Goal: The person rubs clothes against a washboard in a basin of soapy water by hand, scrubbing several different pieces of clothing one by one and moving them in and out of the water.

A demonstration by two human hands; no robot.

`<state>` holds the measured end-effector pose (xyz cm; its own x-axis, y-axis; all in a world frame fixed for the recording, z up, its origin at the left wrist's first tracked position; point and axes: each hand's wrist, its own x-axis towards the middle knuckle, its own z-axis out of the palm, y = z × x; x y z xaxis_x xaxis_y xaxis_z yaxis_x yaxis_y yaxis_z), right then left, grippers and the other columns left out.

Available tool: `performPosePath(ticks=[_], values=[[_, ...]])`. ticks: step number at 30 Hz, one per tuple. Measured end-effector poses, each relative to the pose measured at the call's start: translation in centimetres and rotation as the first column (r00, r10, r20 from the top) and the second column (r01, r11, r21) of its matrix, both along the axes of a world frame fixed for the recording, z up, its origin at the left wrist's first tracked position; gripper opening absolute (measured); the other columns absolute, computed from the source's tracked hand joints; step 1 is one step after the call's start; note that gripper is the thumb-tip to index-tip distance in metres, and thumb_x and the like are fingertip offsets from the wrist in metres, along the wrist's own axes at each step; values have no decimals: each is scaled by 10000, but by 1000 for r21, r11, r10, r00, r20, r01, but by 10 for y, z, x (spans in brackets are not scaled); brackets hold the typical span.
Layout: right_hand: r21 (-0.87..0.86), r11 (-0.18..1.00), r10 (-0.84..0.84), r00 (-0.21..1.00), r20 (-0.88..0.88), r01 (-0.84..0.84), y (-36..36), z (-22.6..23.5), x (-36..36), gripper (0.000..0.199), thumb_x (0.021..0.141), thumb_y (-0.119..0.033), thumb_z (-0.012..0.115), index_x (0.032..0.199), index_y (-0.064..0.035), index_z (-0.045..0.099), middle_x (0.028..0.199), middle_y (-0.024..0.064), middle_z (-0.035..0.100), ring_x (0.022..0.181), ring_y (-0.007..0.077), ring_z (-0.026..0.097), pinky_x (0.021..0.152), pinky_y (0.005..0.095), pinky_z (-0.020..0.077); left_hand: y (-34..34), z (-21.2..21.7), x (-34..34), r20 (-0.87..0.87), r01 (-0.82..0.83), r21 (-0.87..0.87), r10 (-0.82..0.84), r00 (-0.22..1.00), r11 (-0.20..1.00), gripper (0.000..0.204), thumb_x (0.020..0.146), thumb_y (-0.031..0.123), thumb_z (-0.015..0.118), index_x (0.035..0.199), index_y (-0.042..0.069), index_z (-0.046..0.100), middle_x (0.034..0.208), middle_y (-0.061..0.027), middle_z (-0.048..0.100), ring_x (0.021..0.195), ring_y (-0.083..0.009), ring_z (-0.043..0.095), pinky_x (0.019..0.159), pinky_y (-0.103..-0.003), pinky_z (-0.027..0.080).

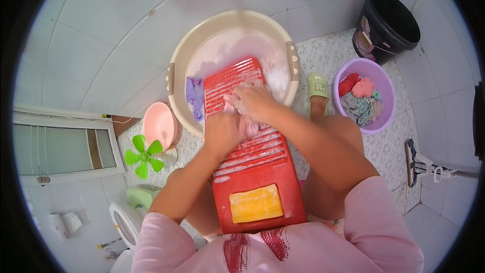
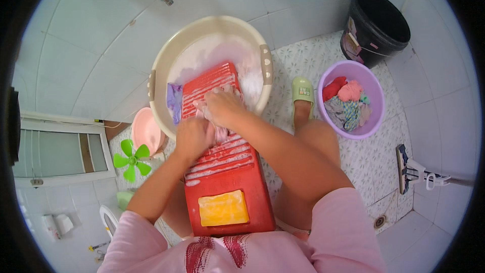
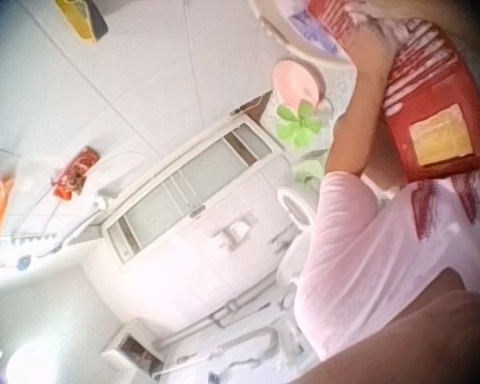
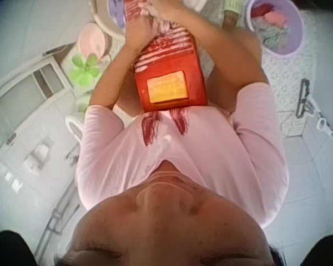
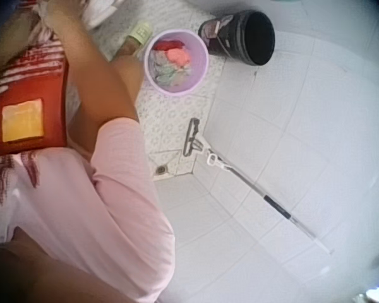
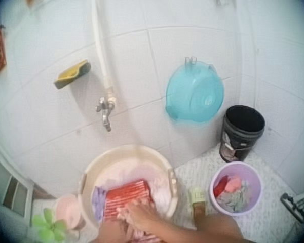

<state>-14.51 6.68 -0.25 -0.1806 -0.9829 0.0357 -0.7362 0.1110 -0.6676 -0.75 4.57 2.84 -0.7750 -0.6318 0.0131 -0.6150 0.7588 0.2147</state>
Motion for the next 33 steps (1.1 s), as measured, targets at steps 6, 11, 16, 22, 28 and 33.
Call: performPosePath(ticks=[6, 11, 16, 22, 28, 33], values=[[8, 996, -84, 979, 187, 84, -32, -4, -18, 491, 948, -445, 416, 968, -14, 649, 1101, 206, 611, 1053, 379, 545, 944, 474, 379, -69, -25, -31, 44, -154, -134, 161, 986, 979, 298, 805, 254, 543, 672, 20, 671, 674, -218, 633, 638, -379, 636, 624, -476, 506], [99, 995, -53, 958, 282, 26, -28, 4, -28, 544, 948, -486, 401, 1000, -5, 648, 1159, 221, 591, 1112, 402, 514, 984, 479, 357, 6, 1, 2, -46, 227, -133, -235, 971, 965, 285, 789, 236, 598, 604, 20, 619, 636, -199, 604, 578, -349, 590, 571, -455, 472], [-40, 992, -108, 977, 183, 117, -27, -10, -23, 441, 948, -410, 445, 893, -27, 656, 943, 213, 641, 982, 367, 578, 862, 461, 426, 12, 0, 4, -118, 173, -72, -180, 977, 982, 284, 789, 243, 615, 599, 33, 626, 623, -195, 604, 567, -347, 589, 553, -451, 467], [-139, 983, -81, 963, 255, 120, -28, -10, -18, 485, 938, -464, 432, 1037, -44, 655, 1125, 211, 600, 1111, 390, 502, 965, 491, 366, -88, -46, -32, -46, -188, -120, 184, 982, 975, 353, 834, 309, 538, 655, 46, 692, 654, -213, 630, 636, -376, 635, 602, -461, 509], [-71, 978, -166, 939, 301, 196, -37, -10, -33, 441, 933, -424, 458, 962, -36, 667, 1050, 218, 627, 1028, 383, 559, 931, 462, 398, -38, -4, -19, 2, -31, 19, 31, 1000, 999, 366, 844, 323, 551, 655, 36, 679, 649, -198, 630, 606, -366, 619, 596, -432, 495], [-17, 989, -130, 924, 359, 145, -30, 6, -32, 430, 925, -401, 486, 882, -10, 660, 966, 235, 637, 960, 398, 586, 884, 467, 432, -33, 20, 31, -319, -149, 652, 447, 836, 743, 311, 837, 326, 650, 759, 25, 661, 634, -144, 601, 547, -317, 562, 563, -406, 441]])
